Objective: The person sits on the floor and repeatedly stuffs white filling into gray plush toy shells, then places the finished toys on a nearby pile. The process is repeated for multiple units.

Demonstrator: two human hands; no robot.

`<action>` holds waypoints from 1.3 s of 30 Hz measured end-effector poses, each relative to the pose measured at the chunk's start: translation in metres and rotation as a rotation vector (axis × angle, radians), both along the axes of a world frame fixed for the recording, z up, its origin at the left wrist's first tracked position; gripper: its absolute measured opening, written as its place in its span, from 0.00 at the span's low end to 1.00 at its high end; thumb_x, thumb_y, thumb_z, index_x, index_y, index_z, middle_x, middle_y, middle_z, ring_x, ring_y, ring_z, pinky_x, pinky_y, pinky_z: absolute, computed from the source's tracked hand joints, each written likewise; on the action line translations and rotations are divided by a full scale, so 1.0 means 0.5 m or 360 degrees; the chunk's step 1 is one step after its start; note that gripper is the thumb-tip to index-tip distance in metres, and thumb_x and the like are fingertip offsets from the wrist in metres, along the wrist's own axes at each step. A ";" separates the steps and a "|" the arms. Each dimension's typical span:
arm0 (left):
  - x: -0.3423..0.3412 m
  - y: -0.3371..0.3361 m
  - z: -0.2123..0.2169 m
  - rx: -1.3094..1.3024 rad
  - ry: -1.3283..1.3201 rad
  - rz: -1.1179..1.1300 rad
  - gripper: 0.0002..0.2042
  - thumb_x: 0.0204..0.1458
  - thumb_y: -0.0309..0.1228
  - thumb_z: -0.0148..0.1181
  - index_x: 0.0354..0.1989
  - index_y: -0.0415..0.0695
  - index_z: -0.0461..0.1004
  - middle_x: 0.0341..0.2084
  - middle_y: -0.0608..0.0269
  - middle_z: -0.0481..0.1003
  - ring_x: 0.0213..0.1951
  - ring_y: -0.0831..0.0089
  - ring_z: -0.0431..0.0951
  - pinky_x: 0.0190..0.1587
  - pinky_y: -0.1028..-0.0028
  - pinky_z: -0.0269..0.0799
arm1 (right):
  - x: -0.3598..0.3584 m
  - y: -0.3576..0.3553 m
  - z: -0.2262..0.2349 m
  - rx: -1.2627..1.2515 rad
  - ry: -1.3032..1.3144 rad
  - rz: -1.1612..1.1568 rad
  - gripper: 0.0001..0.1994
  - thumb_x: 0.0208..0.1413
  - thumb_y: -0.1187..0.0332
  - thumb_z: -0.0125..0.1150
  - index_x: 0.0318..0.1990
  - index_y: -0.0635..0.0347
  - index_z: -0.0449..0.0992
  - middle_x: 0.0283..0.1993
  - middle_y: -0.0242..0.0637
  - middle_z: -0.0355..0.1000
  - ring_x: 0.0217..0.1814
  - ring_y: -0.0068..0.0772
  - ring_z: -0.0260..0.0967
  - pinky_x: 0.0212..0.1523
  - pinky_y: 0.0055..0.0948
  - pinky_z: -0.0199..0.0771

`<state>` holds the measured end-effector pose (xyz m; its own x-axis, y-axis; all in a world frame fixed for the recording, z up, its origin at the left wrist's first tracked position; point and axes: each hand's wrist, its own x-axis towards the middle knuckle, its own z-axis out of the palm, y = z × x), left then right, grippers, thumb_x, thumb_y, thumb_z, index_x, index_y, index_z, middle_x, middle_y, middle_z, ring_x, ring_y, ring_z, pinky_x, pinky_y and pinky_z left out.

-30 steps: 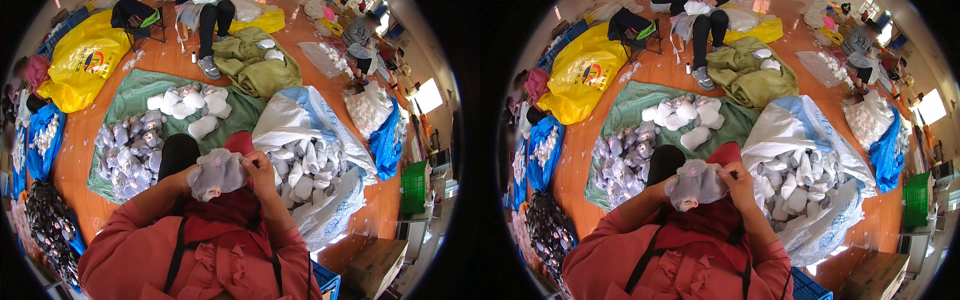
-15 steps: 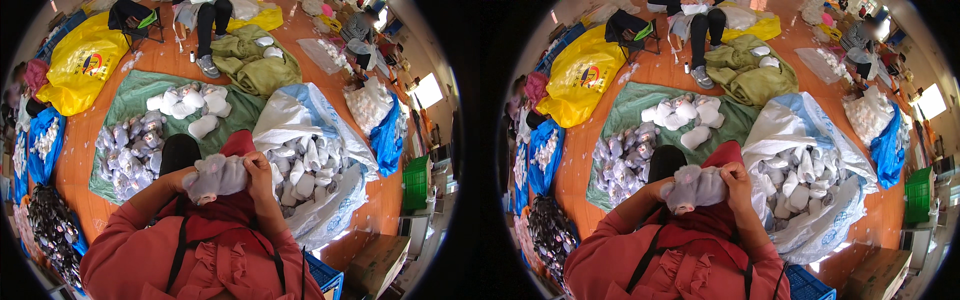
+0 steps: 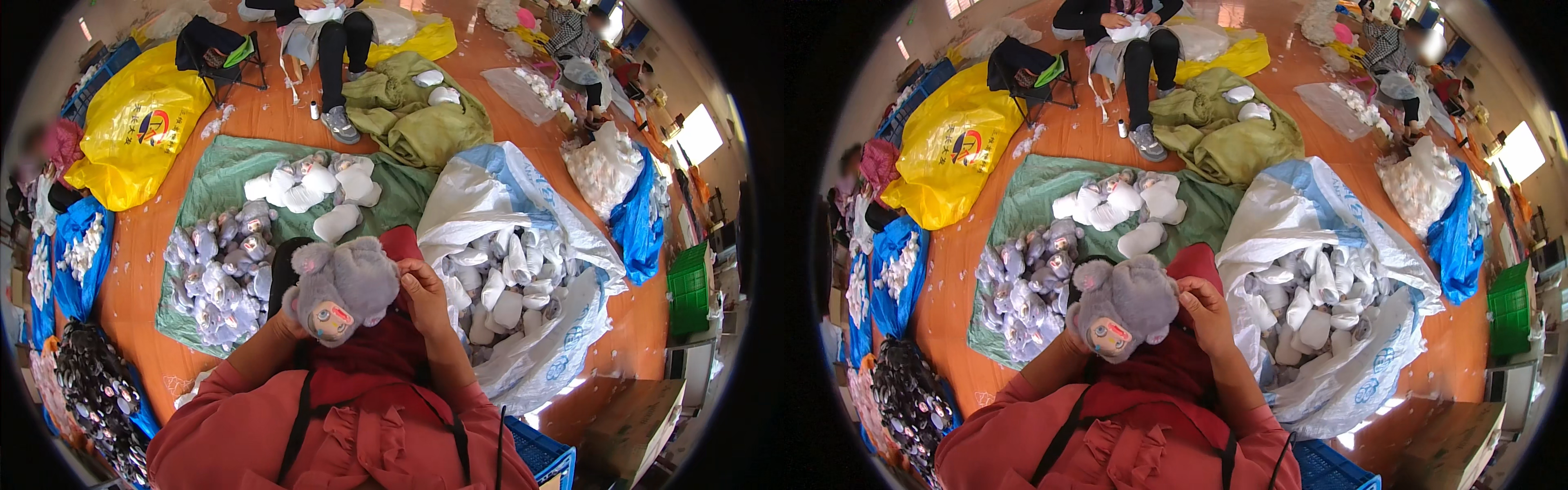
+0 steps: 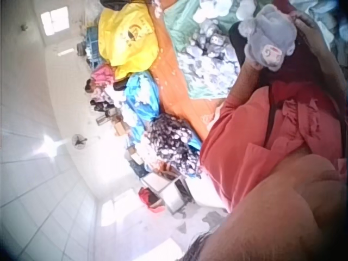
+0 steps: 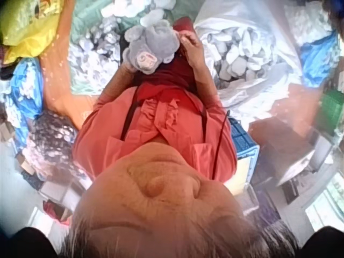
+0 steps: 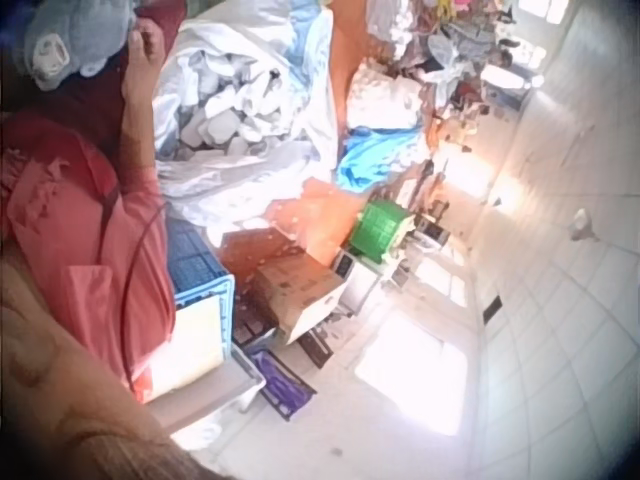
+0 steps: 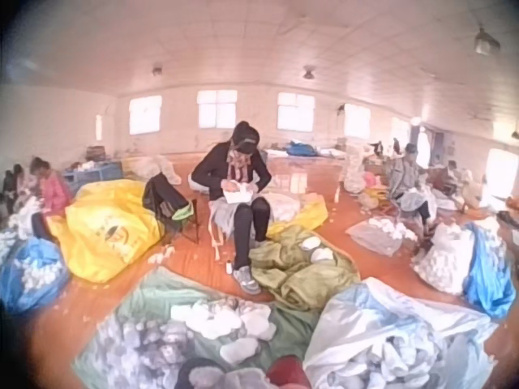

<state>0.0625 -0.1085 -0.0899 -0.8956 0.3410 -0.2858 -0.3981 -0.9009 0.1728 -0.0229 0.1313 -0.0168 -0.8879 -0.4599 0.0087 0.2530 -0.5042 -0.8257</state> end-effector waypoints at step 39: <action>0.045 0.006 0.092 0.0014 0.0220 -0.0193 0.25 0.57 0.43 0.52 0.61 0.44 0.66 0.55 0.54 0.70 0.55 0.57 0.72 0.60 0.55 0.67 | -0.018 0.042 0.002 0.0135 0.0004 0.0379 0.26 0.57 0.69 0.63 0.62 0.59 0.63 0.45 0.28 0.71 0.47 0.22 0.66 0.53 0.23 0.62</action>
